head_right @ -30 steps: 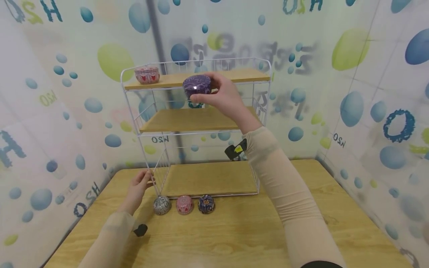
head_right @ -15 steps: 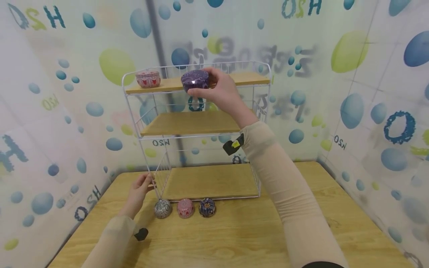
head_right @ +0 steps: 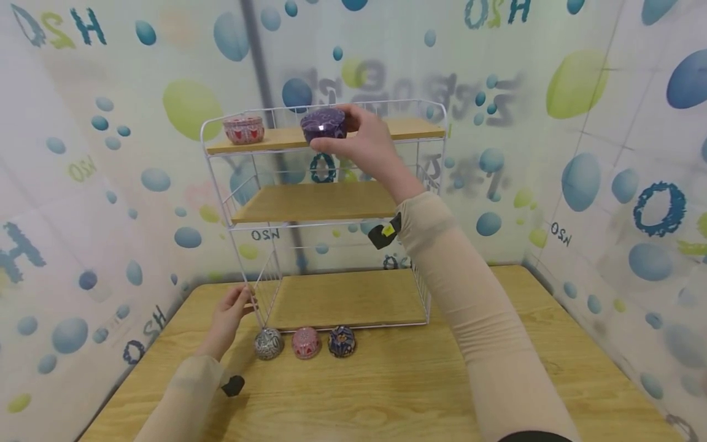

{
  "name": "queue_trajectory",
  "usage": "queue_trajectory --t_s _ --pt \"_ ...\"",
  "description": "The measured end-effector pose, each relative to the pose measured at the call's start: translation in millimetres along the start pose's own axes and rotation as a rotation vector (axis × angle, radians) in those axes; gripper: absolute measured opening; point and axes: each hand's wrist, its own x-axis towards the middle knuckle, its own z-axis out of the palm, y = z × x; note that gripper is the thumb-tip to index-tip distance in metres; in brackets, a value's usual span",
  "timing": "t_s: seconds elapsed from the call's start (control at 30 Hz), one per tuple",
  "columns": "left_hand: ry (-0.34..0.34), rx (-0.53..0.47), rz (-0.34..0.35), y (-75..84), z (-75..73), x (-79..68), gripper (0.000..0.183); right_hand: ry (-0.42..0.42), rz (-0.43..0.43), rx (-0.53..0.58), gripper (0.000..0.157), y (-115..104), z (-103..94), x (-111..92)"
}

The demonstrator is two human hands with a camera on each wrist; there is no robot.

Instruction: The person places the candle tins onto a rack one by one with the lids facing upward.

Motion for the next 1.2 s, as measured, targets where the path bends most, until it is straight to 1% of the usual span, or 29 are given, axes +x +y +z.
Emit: queue_trajectory --t_s 0.07,0.13,0.3,0.37,0.47,0.57,0.6,0.7,0.8,0.97,1.1,1.2 --pt "0.007 0.001 -0.004 -7.3 -1.8 2.9 0.019 -0.001 0.004 -0.012 0.070 -1 -0.5 1" --pt "0.012 0.009 -0.001 -10.7 -2.4 3.9 0.021 -0.001 0.004 -0.022 0.070 -2 -1.0 2" --pt "0.002 0.015 0.040 -13.7 -2.7 5.3 0.027 0.003 -0.004 -0.028 0.066 -5 -2.2 6" --pt "-0.013 0.004 0.073 -14.6 -3.0 5.7 0.025 0.003 -0.001 -0.028 0.065 -7 -2.6 8" --pt "-0.017 0.004 0.089 -15.3 -2.5 6.1 0.022 -0.001 0.011 -0.032 0.067 -9 -3.0 10" --pt "-0.010 -0.001 0.072 -14.9 -0.5 6.7 0.025 -0.009 0.029 -0.046 0.069 -12 -3.7 12" --pt "-0.005 0.005 0.053 -14.5 0.5 7.0 0.028 -0.010 0.035 -0.051 0.068 -12 -4.0 13" --pt "-0.001 -0.005 0.022 -12.9 2.2 7.6 0.032 -0.017 0.056 -0.073 0.069 -15 -4.4 16" --pt "0.009 -0.010 -0.001 -10.9 1.6 7.9 0.032 -0.031 0.060 -0.099 0.070 -18 -3.2 20" --pt "0.006 -0.010 -0.028 -5.3 -1.0 6.5 0.026 -0.059 0.044 -0.107 0.067 -19 1.0 26" --pt "-0.006 0.000 -0.027 7.9 0.7 -0.4 0.019 -0.075 0.051 -0.120 0.066 -17 5.5 30" --pt "-0.013 0.009 -0.018 16.8 2.9 -5.8 0.018 -0.096 0.069 -0.150 0.067 -17 8.9 32"
